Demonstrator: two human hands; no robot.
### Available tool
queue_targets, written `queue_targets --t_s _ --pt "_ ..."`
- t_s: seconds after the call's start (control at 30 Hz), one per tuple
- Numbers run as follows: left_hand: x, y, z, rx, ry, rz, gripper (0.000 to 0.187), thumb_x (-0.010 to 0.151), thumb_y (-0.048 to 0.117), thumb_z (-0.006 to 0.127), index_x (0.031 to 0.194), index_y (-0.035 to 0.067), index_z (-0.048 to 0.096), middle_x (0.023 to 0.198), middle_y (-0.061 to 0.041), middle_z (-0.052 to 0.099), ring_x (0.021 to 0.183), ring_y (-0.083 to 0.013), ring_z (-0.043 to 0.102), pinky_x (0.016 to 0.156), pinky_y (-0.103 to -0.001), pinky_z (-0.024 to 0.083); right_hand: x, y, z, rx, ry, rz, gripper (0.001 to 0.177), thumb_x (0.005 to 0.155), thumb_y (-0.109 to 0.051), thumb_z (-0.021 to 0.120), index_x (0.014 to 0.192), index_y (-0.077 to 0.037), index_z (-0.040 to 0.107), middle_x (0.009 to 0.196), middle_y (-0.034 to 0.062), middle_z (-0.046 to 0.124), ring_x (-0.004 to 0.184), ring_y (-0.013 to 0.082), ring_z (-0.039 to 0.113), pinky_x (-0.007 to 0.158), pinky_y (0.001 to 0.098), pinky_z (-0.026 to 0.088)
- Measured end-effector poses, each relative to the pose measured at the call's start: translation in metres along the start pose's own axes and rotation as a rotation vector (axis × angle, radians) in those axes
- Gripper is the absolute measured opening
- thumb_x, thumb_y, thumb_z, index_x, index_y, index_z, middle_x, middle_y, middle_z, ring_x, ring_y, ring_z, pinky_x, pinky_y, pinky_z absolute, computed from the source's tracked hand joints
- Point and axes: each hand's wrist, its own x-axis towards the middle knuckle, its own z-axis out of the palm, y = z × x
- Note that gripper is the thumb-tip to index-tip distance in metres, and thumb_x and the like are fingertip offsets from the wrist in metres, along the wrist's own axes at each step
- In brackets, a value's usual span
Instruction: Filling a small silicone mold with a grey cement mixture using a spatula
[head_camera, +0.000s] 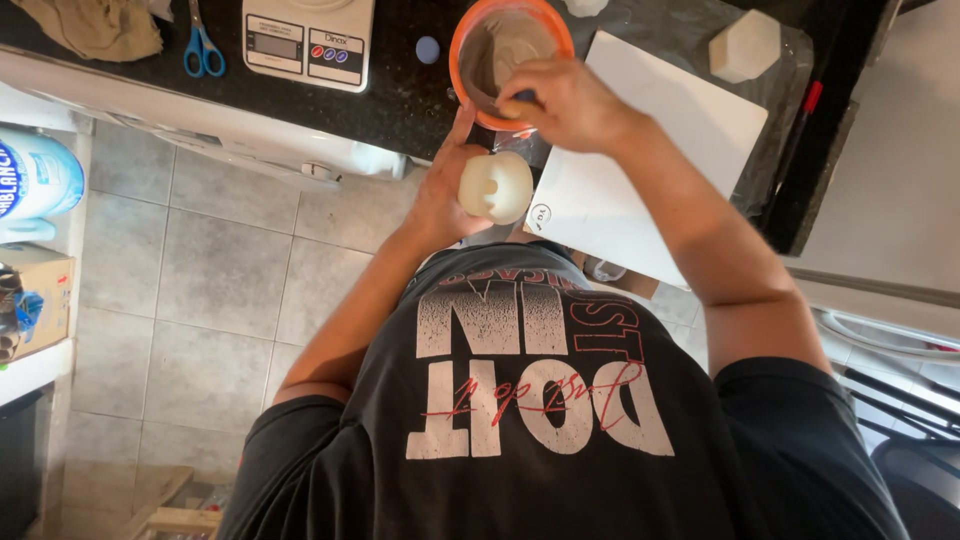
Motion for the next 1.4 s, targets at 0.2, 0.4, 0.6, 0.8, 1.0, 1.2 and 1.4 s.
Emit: queue_targets --t_s 0.2,0.4,0.6,0.8,1.0,1.2,1.4 --pt "0.000 0.000 0.001 0.008 -0.008 0.025 0.061 0.077 0.015 0.095 0.122 0.004 0.054 0.171 -0.020 0.012 0.160 -0.0367 0.032 0.104 -0.044 0.057 -0.003 0.061 0.003 -0.215 0.168 0.038 0.005 0.105 -0.006 0.071 0.108 -0.003 0.074 0.104 0.0106 0.073 0.089 0.0296 0.067 0.079 0.0413 0.052" --pt "-0.001 0.000 0.004 0.002 -0.014 -0.025 0.067 0.074 0.016 0.097 0.123 0.004 0.054 0.171 -0.018 0.012 0.161 -0.0334 0.025 0.109 -0.044 0.056 -0.010 0.019 0.000 -0.043 0.114 0.106 0.008 0.110 -0.015 0.073 0.112 -0.009 0.077 0.097 0.0058 0.075 0.082 0.0225 0.066 0.073 0.0369 0.049" --pt "-0.004 -0.002 0.010 0.035 -0.033 -0.093 0.066 0.072 0.020 0.094 0.124 0.007 0.055 0.173 -0.016 0.008 0.153 -0.0318 0.048 0.091 -0.039 0.059 -0.015 0.064 0.038 -0.678 0.093 -0.064 0.009 0.097 -0.012 0.066 0.090 -0.016 0.065 0.097 -0.0035 0.065 0.082 0.0217 0.061 0.057 0.0371 0.048" --pt "-0.004 0.007 0.013 0.011 -0.017 -0.082 0.059 0.077 0.022 0.092 0.121 0.007 0.056 0.171 -0.024 0.008 0.154 -0.0350 0.046 0.082 -0.043 0.056 0.019 0.011 0.018 0.043 0.381 0.434 0.017 0.105 -0.021 0.066 0.096 -0.007 0.070 0.079 0.0028 0.076 0.067 0.0112 0.069 0.059 0.0302 0.051" --pt "-0.005 0.001 0.016 -0.005 0.015 -0.012 0.065 0.076 0.018 0.093 0.125 0.004 0.053 0.171 -0.024 0.009 0.153 -0.0368 0.048 0.091 -0.040 0.059 -0.004 0.057 0.046 -0.632 0.328 0.180 0.015 0.104 -0.021 0.062 0.097 -0.008 0.064 0.087 0.0120 0.070 0.069 0.0343 0.067 0.056 0.0477 0.049" --pt "-0.005 0.010 0.016 0.041 -0.035 -0.144 0.074 0.066 0.020 0.100 0.122 0.010 0.053 0.173 -0.014 0.008 0.153 -0.0316 0.051 0.075 -0.041 0.058 0.021 0.022 0.056 -0.170 0.514 0.611 0.039 0.107 -0.029 0.054 0.073 -0.010 0.050 0.058 0.0024 0.052 0.052 0.0191 0.050 0.051 0.0423 0.036" --pt "-0.003 0.005 0.011 -0.020 -0.089 -0.131 0.077 0.065 0.017 0.097 0.125 0.009 0.049 0.173 -0.014 0.008 0.159 -0.0340 0.035 0.090 -0.046 0.057 0.007 0.015 0.030 -0.142 0.494 0.159 0.004 0.102 -0.002 0.061 0.103 -0.003 0.065 0.105 0.0107 0.070 0.099 0.0326 0.067 0.086 0.0417 0.052"
